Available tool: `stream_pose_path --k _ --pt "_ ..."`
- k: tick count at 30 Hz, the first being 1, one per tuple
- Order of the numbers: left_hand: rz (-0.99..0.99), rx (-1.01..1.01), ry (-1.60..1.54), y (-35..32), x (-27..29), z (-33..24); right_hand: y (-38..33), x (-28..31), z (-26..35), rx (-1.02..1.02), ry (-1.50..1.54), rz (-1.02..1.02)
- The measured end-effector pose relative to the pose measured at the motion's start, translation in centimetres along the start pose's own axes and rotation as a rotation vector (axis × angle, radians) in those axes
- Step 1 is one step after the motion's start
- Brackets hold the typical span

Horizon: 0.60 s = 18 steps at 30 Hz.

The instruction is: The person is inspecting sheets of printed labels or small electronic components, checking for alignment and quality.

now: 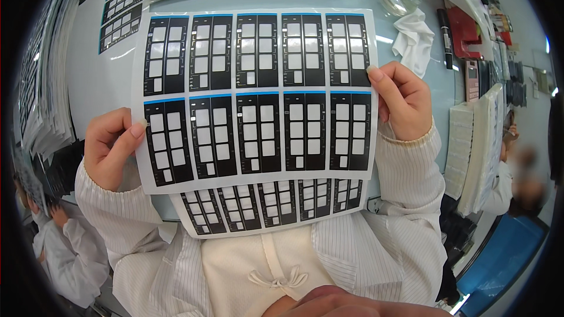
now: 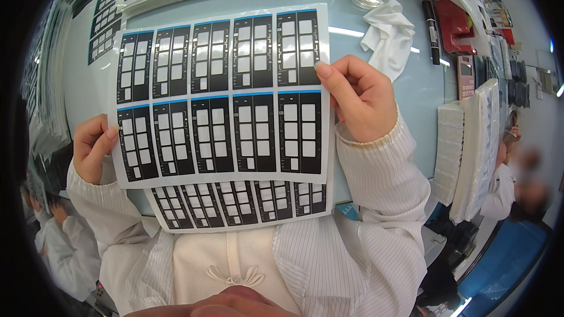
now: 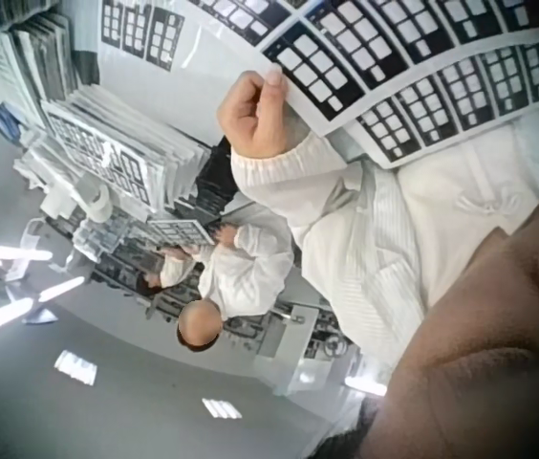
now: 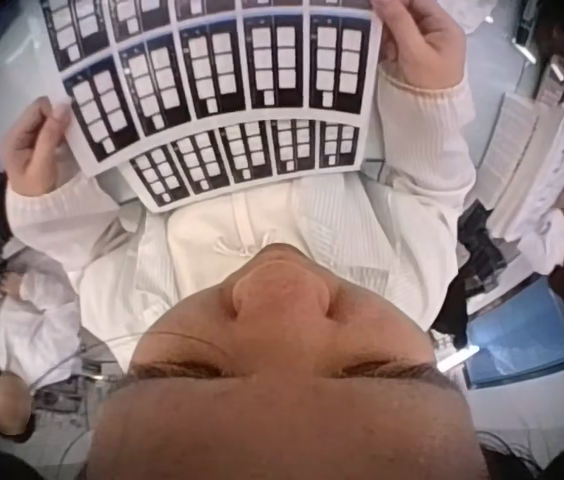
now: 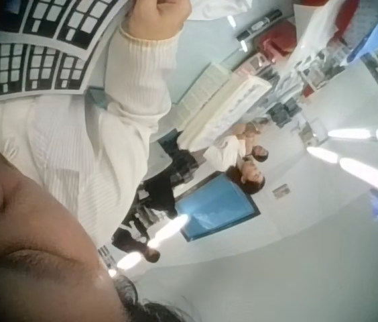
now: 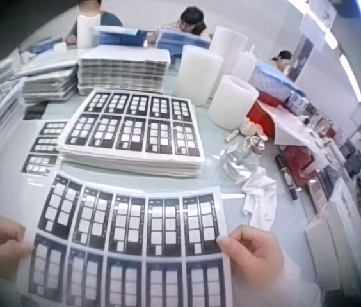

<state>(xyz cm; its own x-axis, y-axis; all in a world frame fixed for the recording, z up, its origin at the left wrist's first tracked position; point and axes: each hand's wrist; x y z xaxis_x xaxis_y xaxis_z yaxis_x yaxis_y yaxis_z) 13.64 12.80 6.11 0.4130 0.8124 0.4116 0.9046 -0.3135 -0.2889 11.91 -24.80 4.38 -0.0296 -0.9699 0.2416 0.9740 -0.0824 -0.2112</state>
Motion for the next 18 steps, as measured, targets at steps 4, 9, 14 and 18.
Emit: stream_pose_path --k 4,9,14,18 --pt "0.021 0.025 -0.039 0.66 -0.28 0.43 0.16 0.07 -0.34 0.016 0.042 -0.007" --pt "0.018 0.023 -0.058 0.66 -0.14 0.37 0.00 0.28 -0.27 0.019 0.091 0.001" --pt "-0.017 0.015 -0.056 0.11 0.31 0.47 0.31 0.14 0.24 0.021 0.140 -0.010" --pt "-0.027 0.011 -0.059 0.37 0.32 0.94 0.41 0.19 0.04 0.029 0.148 -0.027"
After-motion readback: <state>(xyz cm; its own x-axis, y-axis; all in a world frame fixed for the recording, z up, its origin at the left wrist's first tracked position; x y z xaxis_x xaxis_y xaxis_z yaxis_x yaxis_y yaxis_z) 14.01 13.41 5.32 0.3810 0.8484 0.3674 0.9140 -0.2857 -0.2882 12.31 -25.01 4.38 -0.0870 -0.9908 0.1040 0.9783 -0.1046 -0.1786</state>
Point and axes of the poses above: each hand's wrist, its own y-axis towards the middle knuckle, its own x-axis out of the back of the hand, z = x × y, and after that the axes turned 3 degrees about x, right-handed
